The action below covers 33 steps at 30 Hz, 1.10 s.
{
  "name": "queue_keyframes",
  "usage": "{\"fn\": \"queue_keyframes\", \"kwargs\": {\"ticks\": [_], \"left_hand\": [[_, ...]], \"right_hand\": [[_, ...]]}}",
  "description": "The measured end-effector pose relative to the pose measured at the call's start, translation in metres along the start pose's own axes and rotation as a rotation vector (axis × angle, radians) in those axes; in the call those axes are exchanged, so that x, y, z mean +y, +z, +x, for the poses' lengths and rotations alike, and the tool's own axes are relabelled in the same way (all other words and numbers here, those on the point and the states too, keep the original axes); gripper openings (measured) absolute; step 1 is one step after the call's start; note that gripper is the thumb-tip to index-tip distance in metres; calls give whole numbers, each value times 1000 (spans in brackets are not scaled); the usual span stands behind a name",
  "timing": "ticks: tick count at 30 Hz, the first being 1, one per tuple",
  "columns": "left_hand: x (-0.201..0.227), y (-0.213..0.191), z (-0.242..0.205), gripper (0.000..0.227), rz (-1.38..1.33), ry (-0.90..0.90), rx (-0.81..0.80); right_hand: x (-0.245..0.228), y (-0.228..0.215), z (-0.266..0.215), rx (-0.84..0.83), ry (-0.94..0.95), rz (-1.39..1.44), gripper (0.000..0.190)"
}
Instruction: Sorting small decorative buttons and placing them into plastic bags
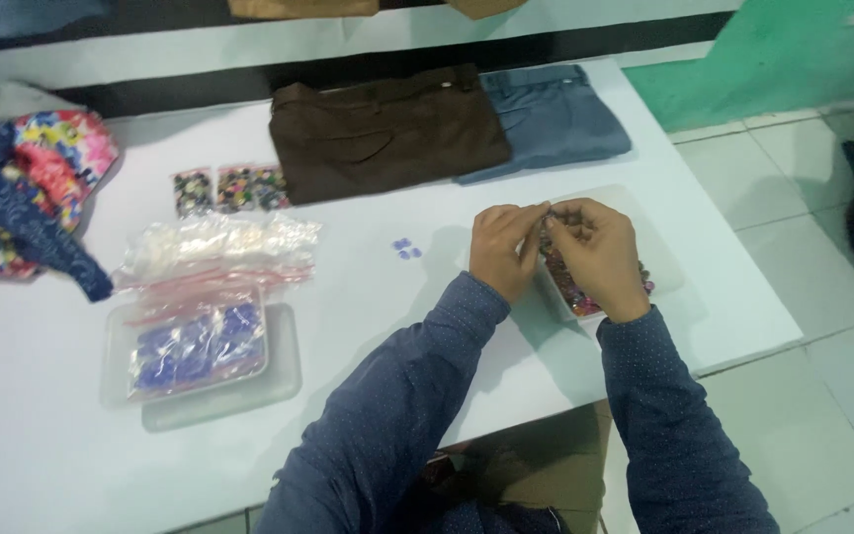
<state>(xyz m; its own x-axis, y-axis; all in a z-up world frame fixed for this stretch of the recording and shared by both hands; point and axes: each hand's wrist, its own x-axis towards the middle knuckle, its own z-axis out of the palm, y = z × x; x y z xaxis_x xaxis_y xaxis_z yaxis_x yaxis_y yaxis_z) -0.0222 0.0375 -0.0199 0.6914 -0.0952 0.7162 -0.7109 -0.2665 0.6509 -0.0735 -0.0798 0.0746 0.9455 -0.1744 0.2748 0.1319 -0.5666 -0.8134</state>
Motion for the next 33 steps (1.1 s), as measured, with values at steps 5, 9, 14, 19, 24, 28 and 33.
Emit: {"fn": "queue_keyframes", "kwargs": {"ticks": [5,9,14,19,24,28,33], "left_hand": [[-3,-29,-6,25,10,22,93],[4,-57,-9,24,-6,56,131],[-12,-84,-25,21,100,65,105],[-44,-117,-50,21,348,-12,-1],[-57,-148,-58,14,584,-319,-132],[-70,-151,-60,15,635,-422,-171],[-67,-151,-55,16,607,-529,-286]], "right_hand": [[-32,15,-13,-28,-5,48,13],[-28,31,-19,-73,-60,104,14],[-41,55,-27,-87,-106,41,14],[-24,92,-31,-180,-102,-4,14],[-1,140,-20,-314,-67,-191,12],[-1,154,-19,-352,-89,-256,14],[-14,148,-22,-359,-27,-250,17]]}}
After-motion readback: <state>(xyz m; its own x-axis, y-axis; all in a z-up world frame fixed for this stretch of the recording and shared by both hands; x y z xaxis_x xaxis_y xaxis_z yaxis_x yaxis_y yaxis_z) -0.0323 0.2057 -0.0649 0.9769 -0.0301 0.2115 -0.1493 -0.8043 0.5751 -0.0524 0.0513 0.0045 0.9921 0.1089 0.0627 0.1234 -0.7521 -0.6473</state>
